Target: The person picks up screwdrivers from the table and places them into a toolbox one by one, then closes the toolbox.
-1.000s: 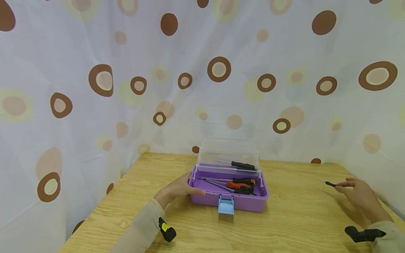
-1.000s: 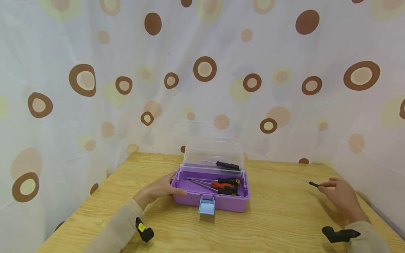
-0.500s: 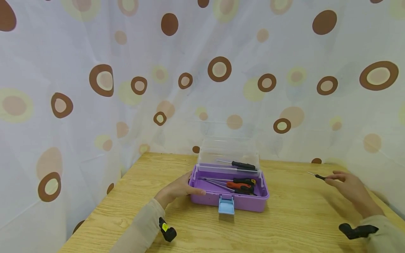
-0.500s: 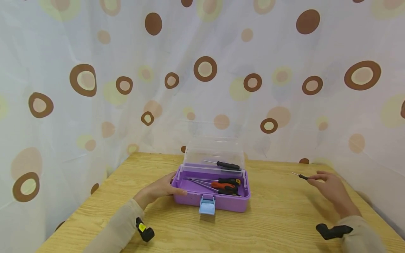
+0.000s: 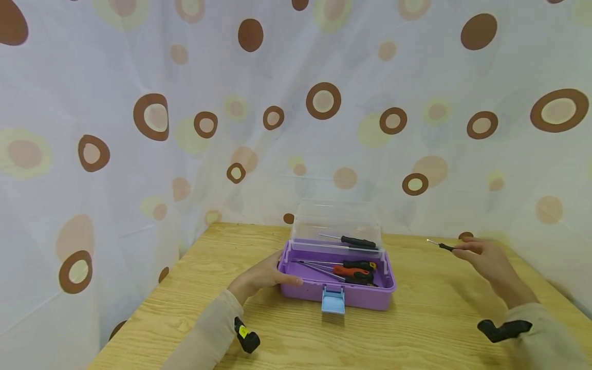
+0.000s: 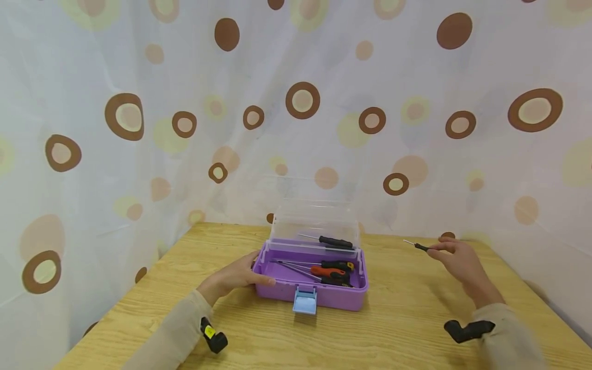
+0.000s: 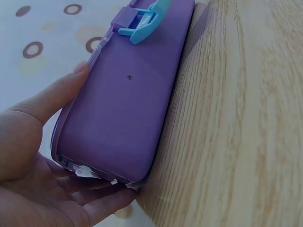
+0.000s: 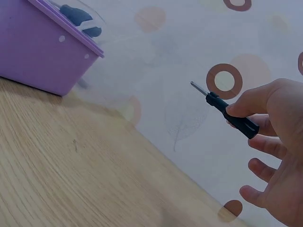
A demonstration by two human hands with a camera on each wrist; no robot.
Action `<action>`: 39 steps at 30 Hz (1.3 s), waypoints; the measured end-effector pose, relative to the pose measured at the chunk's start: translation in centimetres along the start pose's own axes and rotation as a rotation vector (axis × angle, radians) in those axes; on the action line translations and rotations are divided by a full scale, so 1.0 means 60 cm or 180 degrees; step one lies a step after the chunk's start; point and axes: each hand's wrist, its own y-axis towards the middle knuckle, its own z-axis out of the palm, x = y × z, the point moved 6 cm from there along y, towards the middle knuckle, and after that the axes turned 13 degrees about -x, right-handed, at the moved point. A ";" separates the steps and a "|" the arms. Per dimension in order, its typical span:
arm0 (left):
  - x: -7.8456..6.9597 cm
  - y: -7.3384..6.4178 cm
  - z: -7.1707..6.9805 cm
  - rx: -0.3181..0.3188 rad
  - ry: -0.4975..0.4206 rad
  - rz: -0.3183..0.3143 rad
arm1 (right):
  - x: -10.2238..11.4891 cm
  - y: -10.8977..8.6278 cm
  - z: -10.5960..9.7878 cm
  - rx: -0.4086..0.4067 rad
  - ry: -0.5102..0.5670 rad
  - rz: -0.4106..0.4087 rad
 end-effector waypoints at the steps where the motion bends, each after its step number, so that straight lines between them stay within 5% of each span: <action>1: 0.000 0.000 0.000 -0.0002 0.0004 -0.0001 | 0.006 0.002 0.006 0.0015 -0.0012 -0.0028; 24: 0.000 -0.002 -0.001 -0.0042 -0.0007 0.0000 | 0.146 0.039 0.154 0.0210 0.0138 -0.0463; 39: -0.004 -0.003 0.000 -0.0050 -0.0011 0.0026 | 0.172 0.063 0.224 0.0018 0.0183 -0.0312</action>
